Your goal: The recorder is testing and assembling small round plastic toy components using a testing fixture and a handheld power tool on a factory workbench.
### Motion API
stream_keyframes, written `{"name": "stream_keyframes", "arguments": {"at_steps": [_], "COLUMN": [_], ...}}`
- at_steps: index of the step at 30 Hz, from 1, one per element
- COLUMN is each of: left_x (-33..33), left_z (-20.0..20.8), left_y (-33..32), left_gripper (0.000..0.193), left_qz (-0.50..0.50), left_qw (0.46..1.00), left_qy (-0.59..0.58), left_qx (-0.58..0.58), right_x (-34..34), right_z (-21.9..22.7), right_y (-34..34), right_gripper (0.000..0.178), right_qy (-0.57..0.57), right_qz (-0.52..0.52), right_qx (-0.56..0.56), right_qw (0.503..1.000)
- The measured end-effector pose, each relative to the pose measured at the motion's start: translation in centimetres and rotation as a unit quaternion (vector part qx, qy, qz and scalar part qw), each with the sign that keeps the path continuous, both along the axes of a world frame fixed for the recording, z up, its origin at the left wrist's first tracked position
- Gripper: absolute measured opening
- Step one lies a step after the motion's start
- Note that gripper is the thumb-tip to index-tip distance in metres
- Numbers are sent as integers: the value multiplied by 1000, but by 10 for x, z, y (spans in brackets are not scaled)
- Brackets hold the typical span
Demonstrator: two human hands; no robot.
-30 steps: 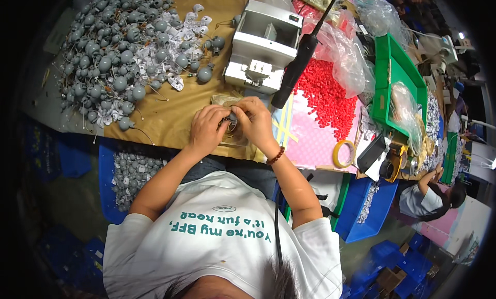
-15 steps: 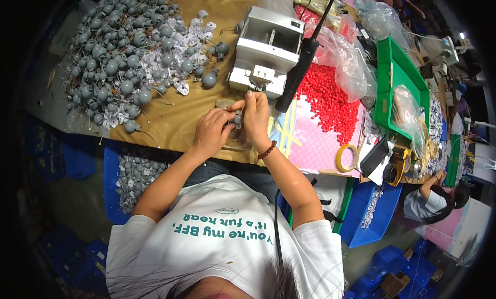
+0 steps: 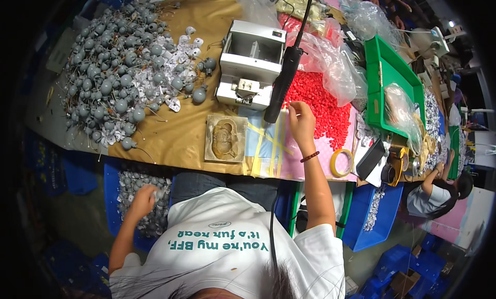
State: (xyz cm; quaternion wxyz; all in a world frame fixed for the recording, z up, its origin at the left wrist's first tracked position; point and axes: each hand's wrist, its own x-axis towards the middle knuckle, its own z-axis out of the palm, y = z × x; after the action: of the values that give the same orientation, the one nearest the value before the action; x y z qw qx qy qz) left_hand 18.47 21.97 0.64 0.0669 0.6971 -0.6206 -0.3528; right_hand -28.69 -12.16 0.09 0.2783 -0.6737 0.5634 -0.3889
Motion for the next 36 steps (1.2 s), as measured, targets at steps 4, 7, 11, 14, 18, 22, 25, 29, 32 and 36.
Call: {"name": "stream_keyframes", "arguments": {"at_steps": [4, 7, 11, 14, 18, 22, 25, 29, 32, 36], "left_x": [57, 60, 27, -22, -54, -46, -58, -112, -148, -172], "left_z": [-135, -158, -89, 6, 16, -11, 4, 47, 43, 21], "left_y": [158, 184, 35, -115, -234, -263, -259, -235, -224, -222], "left_gripper": [24, 21, 17, 17, 20, 19, 27, 30, 31, 33], "left_qz": [-124, -234, -58, -47, -100, -138, -127, -131, -233, -144], "left_qw": [973, 903, 995, 971, 870, 849, 885, 934, 898, 939], "left_qy": [-33, -26, -32, -84, -236, -306, -240, -41, 19, 38], "left_qx": [193, 359, 73, -217, -422, -407, -377, -331, -372, -310], "right_x": [1, 9, 7, 1, -2, -47, -70, -52, -23, -4], "right_z": [-11, -9, -19, -31, -16, 45, 70, 48, 19, -13], "right_y": [-5, -4, -7, -11, -8, 20, 35, 19, -3, -22], "right_gripper": [12, 15, 11, 10, 10, 9, 11, 10, 10, 7], "right_qy": [164, 219, 287, 319, 305, 195, 151, 162, 198, 261], "right_qz": [20, 28, 31, 15, 69, 280, 315, 190, 109, 114], "right_qx": [-42, -57, -101, -122, -111, 140, 265, 105, -46, -119], "right_qw": [985, 974, 952, 940, 943, 929, 899, 963, 973, 951]}}
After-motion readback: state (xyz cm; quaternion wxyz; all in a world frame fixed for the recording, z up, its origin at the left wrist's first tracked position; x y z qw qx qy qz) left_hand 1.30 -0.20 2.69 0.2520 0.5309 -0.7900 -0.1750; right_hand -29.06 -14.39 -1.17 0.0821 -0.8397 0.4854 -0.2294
